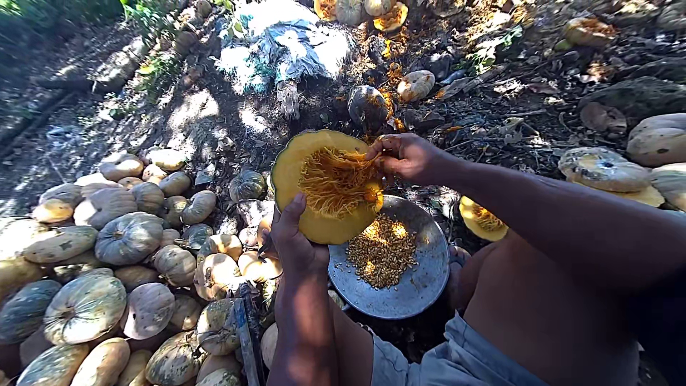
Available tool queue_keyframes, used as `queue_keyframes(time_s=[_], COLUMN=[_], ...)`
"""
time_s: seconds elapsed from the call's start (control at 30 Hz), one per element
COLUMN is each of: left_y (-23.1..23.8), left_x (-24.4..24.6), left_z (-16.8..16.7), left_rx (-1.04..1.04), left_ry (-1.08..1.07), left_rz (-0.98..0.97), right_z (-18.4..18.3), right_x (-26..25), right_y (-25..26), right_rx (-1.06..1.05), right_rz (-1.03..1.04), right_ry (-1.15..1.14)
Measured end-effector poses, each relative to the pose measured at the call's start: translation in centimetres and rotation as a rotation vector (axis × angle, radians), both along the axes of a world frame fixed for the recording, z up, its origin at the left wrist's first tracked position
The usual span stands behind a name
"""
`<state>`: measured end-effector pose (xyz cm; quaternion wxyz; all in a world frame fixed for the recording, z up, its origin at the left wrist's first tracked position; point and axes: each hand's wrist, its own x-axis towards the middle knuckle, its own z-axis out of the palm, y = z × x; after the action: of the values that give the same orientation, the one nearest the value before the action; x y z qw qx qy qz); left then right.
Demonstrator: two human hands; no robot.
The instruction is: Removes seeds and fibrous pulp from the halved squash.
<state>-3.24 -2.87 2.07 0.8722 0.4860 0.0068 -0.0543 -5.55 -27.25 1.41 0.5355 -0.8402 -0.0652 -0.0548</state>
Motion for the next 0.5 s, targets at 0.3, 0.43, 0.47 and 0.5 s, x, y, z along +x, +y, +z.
queue_keyframes(time_s=[0.3, 0.43, 0.47, 0.5], left_y=[-0.1, -0.3, -0.3, -0.3], left_x=[0.0, -0.1, -0.1, -0.1], left_z=[0.2, -0.2, -0.2, -0.2], left_rx=[-0.001, 0.022, 0.026, 0.026], left_ry=[0.012, 0.007, 0.005, 0.003], left_rz=[0.004, 0.002, -0.005, -0.008], right_z=[-0.3, -1.3, -1.5, -1.4], right_x=[-0.8, -0.4, -0.2, 0.0], right_y=[0.2, 1.2, 1.2, 1.0], right_rx=[-0.094, -0.324, -0.347, -0.355], right_rz=[-0.003, -0.029, -0.022, -0.012], right_ry=[-0.04, -0.193, -0.21, -0.204])
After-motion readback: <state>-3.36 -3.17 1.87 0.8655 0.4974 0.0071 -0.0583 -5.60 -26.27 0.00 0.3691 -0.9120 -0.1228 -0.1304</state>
